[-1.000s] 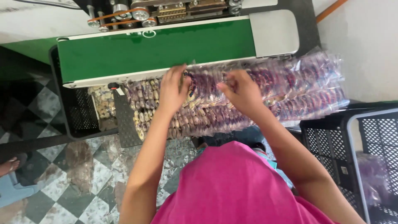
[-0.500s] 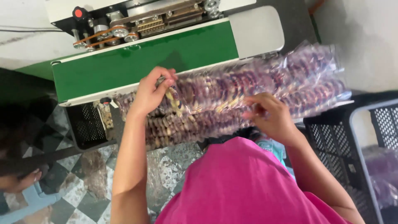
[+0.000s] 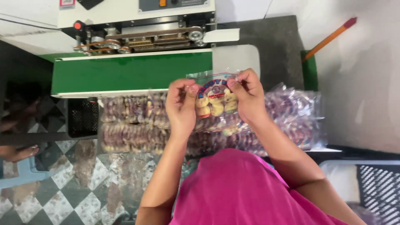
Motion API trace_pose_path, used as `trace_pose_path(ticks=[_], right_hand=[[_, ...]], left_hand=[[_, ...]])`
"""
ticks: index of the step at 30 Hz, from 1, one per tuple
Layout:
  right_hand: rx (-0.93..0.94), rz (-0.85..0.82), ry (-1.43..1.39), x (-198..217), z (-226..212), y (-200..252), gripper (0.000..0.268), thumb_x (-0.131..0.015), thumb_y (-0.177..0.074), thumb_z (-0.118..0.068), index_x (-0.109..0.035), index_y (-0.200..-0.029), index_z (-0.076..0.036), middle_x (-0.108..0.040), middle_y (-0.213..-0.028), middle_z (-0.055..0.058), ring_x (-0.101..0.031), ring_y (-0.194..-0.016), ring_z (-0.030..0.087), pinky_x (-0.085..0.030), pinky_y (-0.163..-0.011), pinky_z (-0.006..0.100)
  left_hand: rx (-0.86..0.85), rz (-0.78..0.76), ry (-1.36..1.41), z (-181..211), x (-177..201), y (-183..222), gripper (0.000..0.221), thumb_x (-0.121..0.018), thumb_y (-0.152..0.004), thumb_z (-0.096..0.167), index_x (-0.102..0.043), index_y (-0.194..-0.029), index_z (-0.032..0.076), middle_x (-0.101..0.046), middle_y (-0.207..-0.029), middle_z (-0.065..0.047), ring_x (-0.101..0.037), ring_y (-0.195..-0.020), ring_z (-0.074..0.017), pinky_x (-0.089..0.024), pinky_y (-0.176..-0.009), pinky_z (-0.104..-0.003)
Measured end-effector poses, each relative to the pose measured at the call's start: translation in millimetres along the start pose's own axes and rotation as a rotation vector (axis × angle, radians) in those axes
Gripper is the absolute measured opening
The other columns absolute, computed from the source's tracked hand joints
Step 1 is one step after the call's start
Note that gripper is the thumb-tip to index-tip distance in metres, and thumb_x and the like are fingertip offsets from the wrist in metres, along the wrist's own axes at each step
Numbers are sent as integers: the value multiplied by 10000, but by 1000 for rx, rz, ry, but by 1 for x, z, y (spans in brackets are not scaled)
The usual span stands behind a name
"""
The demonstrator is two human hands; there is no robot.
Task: The person places small, round, light-colored snacks into clear plastic bags and feeds them onto a conveyor belt sealing machine. The person repeatedly picks up snacks, places them into bags, and moves the sealed packages along the belt.
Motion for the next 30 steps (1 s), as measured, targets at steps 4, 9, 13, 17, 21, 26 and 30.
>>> trace_pose_path(ticks=[4, 9, 13, 17, 21, 26, 30], right_hand=[[159, -93, 261, 13, -39, -12, 289, -784, -1009, -26, -499, -989, -73, -605, -873, 44, -619, -798, 120, -512, -733, 250], [256, -222, 415, 13, -46, -31, 153, -770, -986, 23, -786, -1135, -11, -688, -961, 104, -688, -920, 204, -591, -874, 395], [338, -275, 485, 19, -37, -41, 328, -884, -877, -23, -798, -1194, -19, -666, -999, 95, -659, -1018, 248, -568, -942, 426], [720, -142, 908, 18, -36, -45, 93, -867, -925, -100, -847, -1016, -101, -545, -912, 70, -578, -936, 313, -529, -869, 443], [457, -27, 774, 17, -21, -68, 75, -865, -935, -107, -791, -943, -93, -608, -1065, 91, -672, -1093, 328, -556, -949, 434], [19, 239, 714, 34, 47, -125, 99, -758, -1006, -122, -772, -927, -64, -706, -811, 155, -704, -798, 264, -543, -741, 434], [-21, 333, 825, 51, 90, -163, 128, -739, -995, -160, -789, -903, -86, -724, -749, 145, -707, -749, 272, -514, -687, 446]], left_hand=[[-29, 6, -158, 2, -20, 7, 183, -624, -1098, 127, -771, -1207, 128, -625, -903, -74, -607, -877, -125, -548, -934, -321], [-131, -81, -329, -12, -18, -2, 227, -656, -1054, 48, -781, -1237, 95, -669, -1011, -108, -689, -971, -253, -539, -994, -395], [-274, -140, -415, -30, -12, -20, 307, -751, -981, 25, -768, -1278, 105, -667, -993, -93, -713, -961, -295, -572, -944, -411], [-419, -146, -534, -61, -15, -38, 162, -770, -963, 68, -812, -1105, 132, -600, -932, -44, -680, -893, -282, -575, -864, -381], [10, -186, -353, -67, -27, -80, 46, -792, -939, 88, -766, -957, 120, -654, -992, -77, -700, -975, -313, -586, -884, -385], [679, 78, 261, -223, -66, -125, 274, -892, -853, 96, -661, -1002, 98, -656, -864, -19, -687, -736, -170, -635, -605, -305], [841, 202, 359, -276, -78, -132, 400, -849, -891, 93, -522, -1121, 92, -554, -944, -42, -684, -788, -223, -625, -652, -335]])
Point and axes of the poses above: each hand's wrist, its own y-axis away from the middle knuckle, its own x-axis out of the back of the hand, z = x × y, the point moved 4 cm from there along -y, towards the middle knuckle
